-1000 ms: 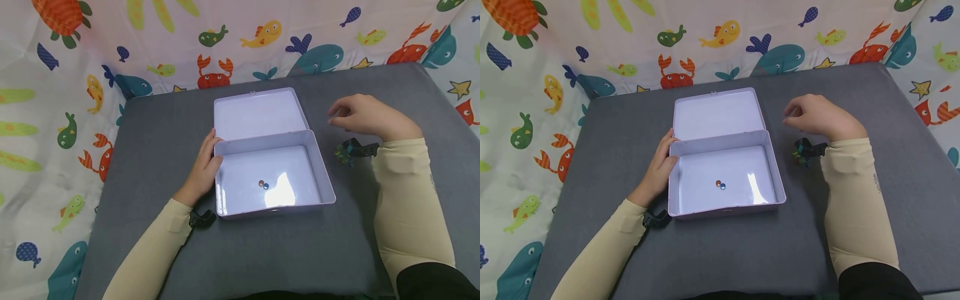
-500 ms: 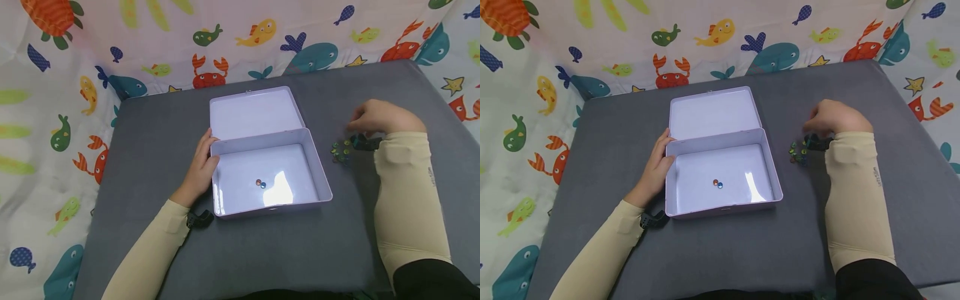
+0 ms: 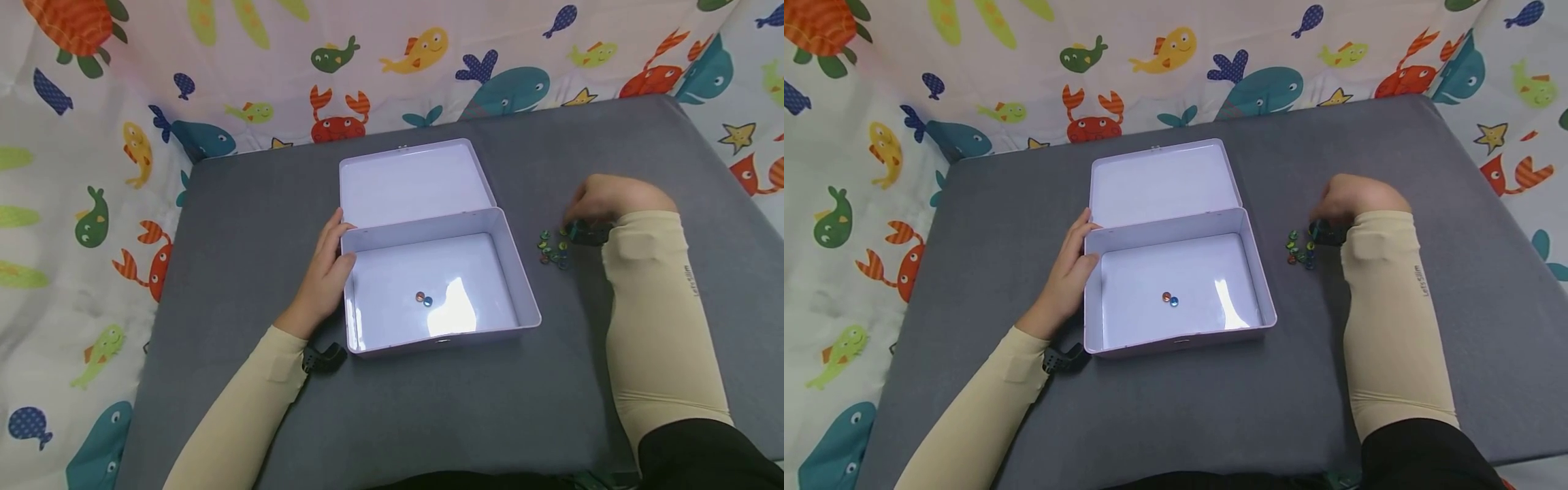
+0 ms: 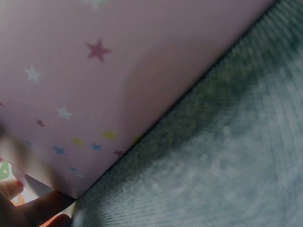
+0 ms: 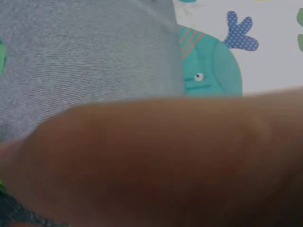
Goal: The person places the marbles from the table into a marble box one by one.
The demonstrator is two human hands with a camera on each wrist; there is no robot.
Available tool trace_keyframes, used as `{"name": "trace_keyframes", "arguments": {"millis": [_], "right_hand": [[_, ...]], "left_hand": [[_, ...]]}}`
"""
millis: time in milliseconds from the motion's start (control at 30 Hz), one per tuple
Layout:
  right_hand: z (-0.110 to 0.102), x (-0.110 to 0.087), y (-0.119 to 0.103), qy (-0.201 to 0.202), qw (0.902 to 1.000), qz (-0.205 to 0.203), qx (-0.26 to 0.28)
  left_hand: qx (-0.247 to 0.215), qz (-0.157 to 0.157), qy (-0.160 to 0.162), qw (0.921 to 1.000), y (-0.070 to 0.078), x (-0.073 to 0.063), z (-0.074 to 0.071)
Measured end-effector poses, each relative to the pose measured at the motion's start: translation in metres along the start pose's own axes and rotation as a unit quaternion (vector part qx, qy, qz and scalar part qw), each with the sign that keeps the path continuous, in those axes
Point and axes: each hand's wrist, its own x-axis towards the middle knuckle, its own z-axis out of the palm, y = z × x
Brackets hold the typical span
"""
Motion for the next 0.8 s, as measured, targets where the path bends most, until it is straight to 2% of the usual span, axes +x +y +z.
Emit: {"name": "trace_keyframes", "arguments": {"millis": [633, 800], "right_hand": [[0.0036, 0.0084, 0.0000, 0.006, 0.9997, -0.022, 0.000], [0.0023, 0.0055, -0.0012, 0.022, 0.9994, -0.027, 0.010]], "left_hand": [[-0.004, -0.005, -0.003, 1.0000, 0.0012, 0.0000, -0.0013], [-0.003, -0.008, -0.003, 1.0000, 0.0008, -0.0003, -0.0020]]}}
